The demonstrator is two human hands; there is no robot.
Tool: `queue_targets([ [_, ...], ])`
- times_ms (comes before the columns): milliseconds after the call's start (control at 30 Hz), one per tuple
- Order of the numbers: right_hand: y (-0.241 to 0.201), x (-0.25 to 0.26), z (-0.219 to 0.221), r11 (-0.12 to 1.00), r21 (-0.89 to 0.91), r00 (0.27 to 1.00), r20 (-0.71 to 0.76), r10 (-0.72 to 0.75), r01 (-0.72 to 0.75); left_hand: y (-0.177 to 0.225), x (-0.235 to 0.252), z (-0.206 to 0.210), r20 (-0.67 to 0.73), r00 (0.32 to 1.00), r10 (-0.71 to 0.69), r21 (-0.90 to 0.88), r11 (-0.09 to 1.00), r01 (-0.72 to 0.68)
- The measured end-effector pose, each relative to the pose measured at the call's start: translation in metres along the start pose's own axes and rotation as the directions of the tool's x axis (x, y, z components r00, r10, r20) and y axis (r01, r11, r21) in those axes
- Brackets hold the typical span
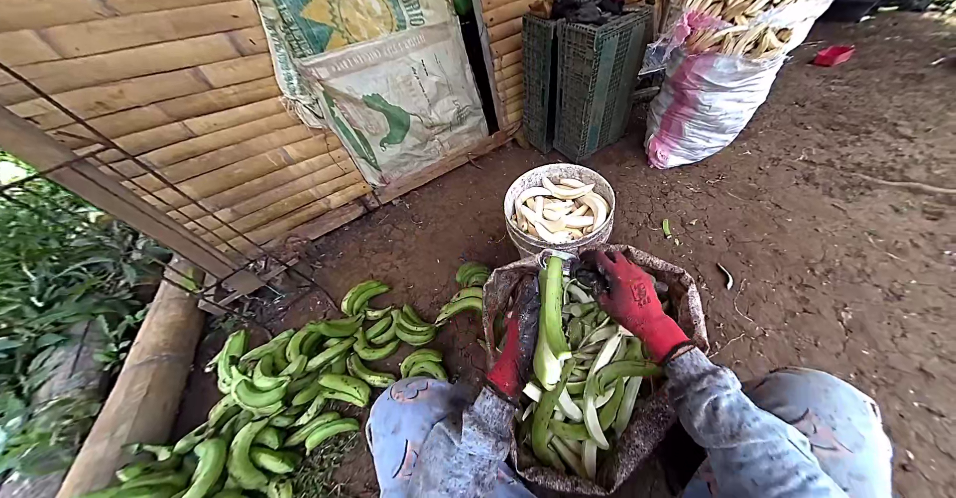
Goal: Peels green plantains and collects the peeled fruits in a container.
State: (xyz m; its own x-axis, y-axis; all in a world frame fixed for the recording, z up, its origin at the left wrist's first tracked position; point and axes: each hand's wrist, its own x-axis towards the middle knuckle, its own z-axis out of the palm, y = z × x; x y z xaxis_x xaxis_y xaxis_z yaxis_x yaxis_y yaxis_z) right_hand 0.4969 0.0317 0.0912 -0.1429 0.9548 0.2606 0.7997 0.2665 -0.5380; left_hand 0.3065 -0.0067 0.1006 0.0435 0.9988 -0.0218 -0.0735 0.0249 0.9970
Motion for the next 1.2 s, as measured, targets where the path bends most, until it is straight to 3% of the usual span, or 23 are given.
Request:
queue_targets([
  [67, 0.009, 0.017, -0.011, 0.991, 0.045, 0.986, -0.099, 0.133, -0.129, 0.006, -0.001, 0.008, 0.007, 1.0, -0.01, 0.019, 1.0, 0.01],
  [133, 0.008, 0.017, -0.016, 0.98, 0.158, 0.975, -0.166, 0.15, -0.124, 0.002, 0.013, 0.009, -0.128, 0.991, -0.03, -0.046, 0.999, 0.025],
  [233, -0.008, -0.023, 0.004, 0.97, 0.231, 0.993, -0.101, -0.059, 0.081, -0.015, 0.035, -0.015, -0.236, 0.971, 0.028, -0.092, 0.994, -0.051],
  [300, -0.019, -0.044, 0.019, 0.966, 0.142, 0.976, -0.017, -0.216, 0.216, -0.017, 0.049, -0.016, -0.263, 0.964, 0.048, -0.291, 0.948, -0.127],
  [333, -0.02, -0.044, 0.023, 0.97, 0.091, 0.974, 0.015, -0.226, 0.224, -0.018, 0.05, -0.017, -0.252, 0.966, 0.052, -0.335, 0.932, -0.138],
  [367, -0.019, -0.039, 0.022, 0.98, 0.051, 0.981, 0.033, -0.192, 0.191, -0.023, 0.048, -0.02, -0.227, 0.972, 0.061, -0.281, 0.952, -0.125],
  [433, -0.012, -0.017, 0.013, 0.999, 0.005, 0.997, 0.066, -0.046, 0.046, -0.029, 0.032, -0.023, -0.078, 0.996, 0.041, 0.071, 0.997, -0.035],
  [500, -0.003, 0.005, 0.003, 0.996, -0.021, 0.993, 0.075, 0.093, -0.092, -0.013, 0.019, -0.016, 0.036, 0.997, -0.064, 0.396, 0.917, 0.044],
  [567, -0.003, 0.007, 0.001, 0.988, 0.003, 0.986, 0.064, 0.152, -0.152, -0.009, 0.017, -0.012, 0.033, 0.997, -0.069, 0.418, 0.907, 0.049],
  [667, -0.011, -0.004, 0.005, 0.99, 0.112, 0.994, -0.048, 0.096, -0.09, -0.004, 0.023, -0.009, 0.071, 0.995, 0.07, 0.243, 0.966, -0.085],
  [800, 0.001, 0.006, -0.008, 0.963, 0.061, 0.964, -0.034, 0.265, -0.262, -0.002, 0.018, -0.012, 0.332, 0.942, -0.041, 0.296, 0.953, -0.062],
  [867, 0.009, 0.005, -0.013, 0.965, 0.083, 0.963, -0.09, 0.256, -0.249, -0.006, 0.017, -0.004, 0.227, 0.973, -0.035, 0.106, 0.994, 0.011],
  [933, 0.003, -0.014, -0.008, 0.988, 0.141, 0.979, -0.186, 0.082, -0.056, -0.01, 0.03, -0.005, -0.099, 0.994, -0.04, -0.109, 0.994, 0.029],
  [1033, -0.018, -0.043, 0.014, 0.96, 0.13, 0.945, -0.251, -0.212, 0.25, -0.019, 0.054, -0.017, -0.43, 0.902, -0.04, -0.395, 0.907, -0.148],
  [1133, -0.029, -0.048, 0.028, 0.943, -0.006, 0.917, -0.228, -0.326, 0.334, -0.018, 0.054, -0.017, -0.502, 0.86, -0.092, -0.561, 0.791, -0.243],
  [1200, -0.032, -0.044, 0.028, 0.959, -0.024, 0.938, -0.202, -0.281, 0.282, -0.014, 0.048, -0.012, -0.408, 0.907, -0.099, -0.636, 0.744, -0.205],
])
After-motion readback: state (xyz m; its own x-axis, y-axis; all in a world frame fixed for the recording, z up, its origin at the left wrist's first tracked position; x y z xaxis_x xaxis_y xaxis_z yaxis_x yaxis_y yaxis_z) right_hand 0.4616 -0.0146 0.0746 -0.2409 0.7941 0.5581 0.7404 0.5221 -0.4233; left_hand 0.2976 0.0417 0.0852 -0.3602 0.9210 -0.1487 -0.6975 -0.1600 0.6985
